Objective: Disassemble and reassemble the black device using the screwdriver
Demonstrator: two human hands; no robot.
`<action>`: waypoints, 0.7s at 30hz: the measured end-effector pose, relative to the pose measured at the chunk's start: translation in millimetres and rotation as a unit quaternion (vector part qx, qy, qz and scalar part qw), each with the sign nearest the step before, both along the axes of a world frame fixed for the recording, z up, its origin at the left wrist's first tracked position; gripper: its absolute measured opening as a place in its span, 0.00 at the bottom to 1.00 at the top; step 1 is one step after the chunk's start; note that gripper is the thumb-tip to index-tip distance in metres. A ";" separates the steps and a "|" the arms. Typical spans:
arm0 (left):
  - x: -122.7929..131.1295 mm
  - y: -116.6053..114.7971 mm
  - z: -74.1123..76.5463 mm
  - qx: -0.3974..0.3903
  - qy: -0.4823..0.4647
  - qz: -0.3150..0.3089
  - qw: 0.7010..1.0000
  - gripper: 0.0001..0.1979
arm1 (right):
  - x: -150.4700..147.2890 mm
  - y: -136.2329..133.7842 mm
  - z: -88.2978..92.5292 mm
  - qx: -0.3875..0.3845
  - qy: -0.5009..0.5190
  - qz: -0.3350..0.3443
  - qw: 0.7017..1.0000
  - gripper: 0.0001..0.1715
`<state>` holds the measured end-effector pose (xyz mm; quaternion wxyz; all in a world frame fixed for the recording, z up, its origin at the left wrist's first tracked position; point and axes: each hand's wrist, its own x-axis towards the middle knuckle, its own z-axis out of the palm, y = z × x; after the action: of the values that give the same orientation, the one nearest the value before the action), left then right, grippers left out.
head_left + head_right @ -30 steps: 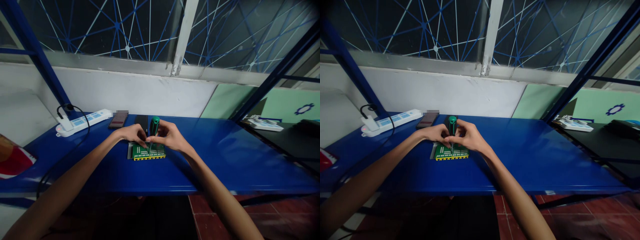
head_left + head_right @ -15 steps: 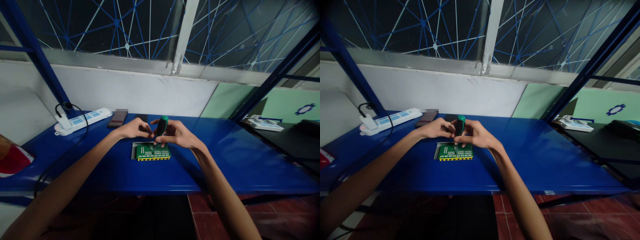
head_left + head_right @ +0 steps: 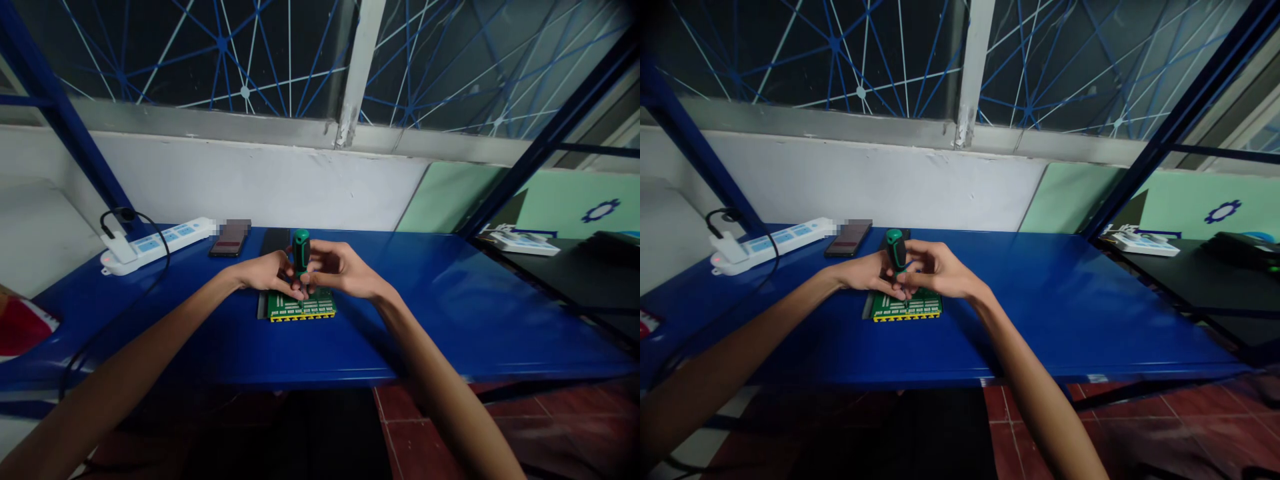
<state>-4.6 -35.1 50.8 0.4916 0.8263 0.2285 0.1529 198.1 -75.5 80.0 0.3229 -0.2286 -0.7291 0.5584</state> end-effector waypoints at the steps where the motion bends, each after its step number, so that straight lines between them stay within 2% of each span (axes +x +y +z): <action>1: 0.0 0.5 0.0 0.018 0.005 0.001 1.000 0.09 | -1.0 0.1 -1.3 0.014 -0.001 -0.019 1.000 0.22; 4: 1.2 1.5 -0.6 0.059 0.018 0.002 0.998 0.09 | -2.3 2.8 -5.1 0.065 -0.008 -0.099 0.993 0.14; 7: 3.4 1.1 -2.7 0.059 0.005 0.009 0.998 0.08 | -1.0 7.1 -6.9 0.089 -0.012 -0.143 0.986 0.15; 13: 2.6 -0.6 -3.6 0.064 0.012 0.030 0.997 0.11 | 2.0 8.2 -5.1 0.066 0.020 -0.110 0.992 0.17; 18: -2.0 2.0 -1.7 0.043 0.011 -0.018 0.999 0.10 | 2.8 6.3 -4.6 0.040 0.022 -0.072 0.996 0.21; 21: -2.0 3.0 -1.4 0.062 0.016 -0.045 0.997 0.10 | 3.1 6.9 -5.3 0.045 0.027 -0.064 0.997 0.20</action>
<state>-6.5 -32.1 49.3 0.4419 0.8670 0.1894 0.1309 201.3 -68.6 74.7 0.3870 -0.2448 -0.7286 0.5094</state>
